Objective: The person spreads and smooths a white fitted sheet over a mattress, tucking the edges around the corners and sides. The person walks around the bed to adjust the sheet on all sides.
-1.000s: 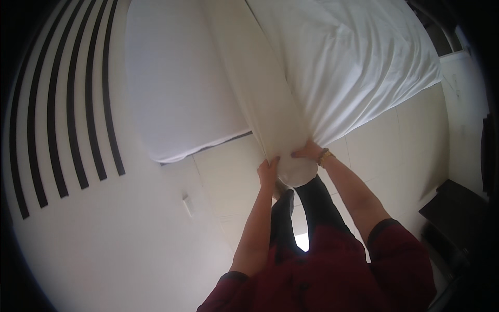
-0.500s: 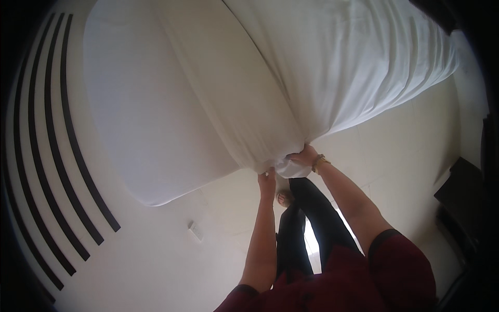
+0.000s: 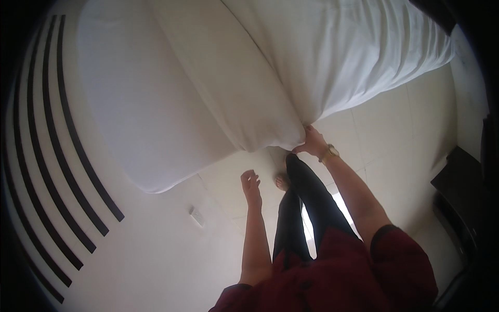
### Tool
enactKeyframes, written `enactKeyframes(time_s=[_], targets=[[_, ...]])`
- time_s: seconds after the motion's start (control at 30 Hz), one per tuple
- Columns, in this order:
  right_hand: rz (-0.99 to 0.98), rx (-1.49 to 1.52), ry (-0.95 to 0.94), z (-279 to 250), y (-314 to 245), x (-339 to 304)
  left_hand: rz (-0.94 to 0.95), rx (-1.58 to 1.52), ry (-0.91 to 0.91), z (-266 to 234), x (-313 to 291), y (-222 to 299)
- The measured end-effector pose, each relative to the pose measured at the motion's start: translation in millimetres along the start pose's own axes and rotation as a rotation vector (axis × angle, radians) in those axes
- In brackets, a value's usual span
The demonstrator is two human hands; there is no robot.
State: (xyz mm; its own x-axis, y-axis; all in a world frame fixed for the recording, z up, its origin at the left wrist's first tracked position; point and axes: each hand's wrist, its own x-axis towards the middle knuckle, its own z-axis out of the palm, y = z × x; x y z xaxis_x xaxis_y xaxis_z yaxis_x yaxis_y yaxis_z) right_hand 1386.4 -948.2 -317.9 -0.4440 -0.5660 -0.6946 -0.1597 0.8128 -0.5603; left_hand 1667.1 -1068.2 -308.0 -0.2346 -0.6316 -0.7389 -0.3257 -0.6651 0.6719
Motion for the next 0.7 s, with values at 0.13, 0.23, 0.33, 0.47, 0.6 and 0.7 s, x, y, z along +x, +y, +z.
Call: enactKeyframes(time_s=[0.13,0.23,0.33,0.47,0.6,0.7], targets=[[-0.114,0.414,0.186,-1.9,-35.8,-16.8,0.183,0.075,-0.216,58.6,34.0,48.6],[0.071,0.49,0.053,0.9,-54.0,-40.9,0.059,0.036,-0.187,69.1,14.5,64.3],[0.059,0.497,-0.007,1.0,-52.6,-65.2,0.168,0.359,-0.071,48.0,-26.2,67.8],[0.001,0.286,-0.112,8.0,-28.5,-47.4,0.301,0.663,-0.032,28.5,-19.7,60.5],[0.015,0.295,-0.089,39.5,-0.7,21.9,0.304,0.693,-0.015,46.3,29.0,48.3],[-0.195,0.316,0.126,61.8,22.7,56.3,0.456,0.715,0.15,55.4,28.8,66.8]])
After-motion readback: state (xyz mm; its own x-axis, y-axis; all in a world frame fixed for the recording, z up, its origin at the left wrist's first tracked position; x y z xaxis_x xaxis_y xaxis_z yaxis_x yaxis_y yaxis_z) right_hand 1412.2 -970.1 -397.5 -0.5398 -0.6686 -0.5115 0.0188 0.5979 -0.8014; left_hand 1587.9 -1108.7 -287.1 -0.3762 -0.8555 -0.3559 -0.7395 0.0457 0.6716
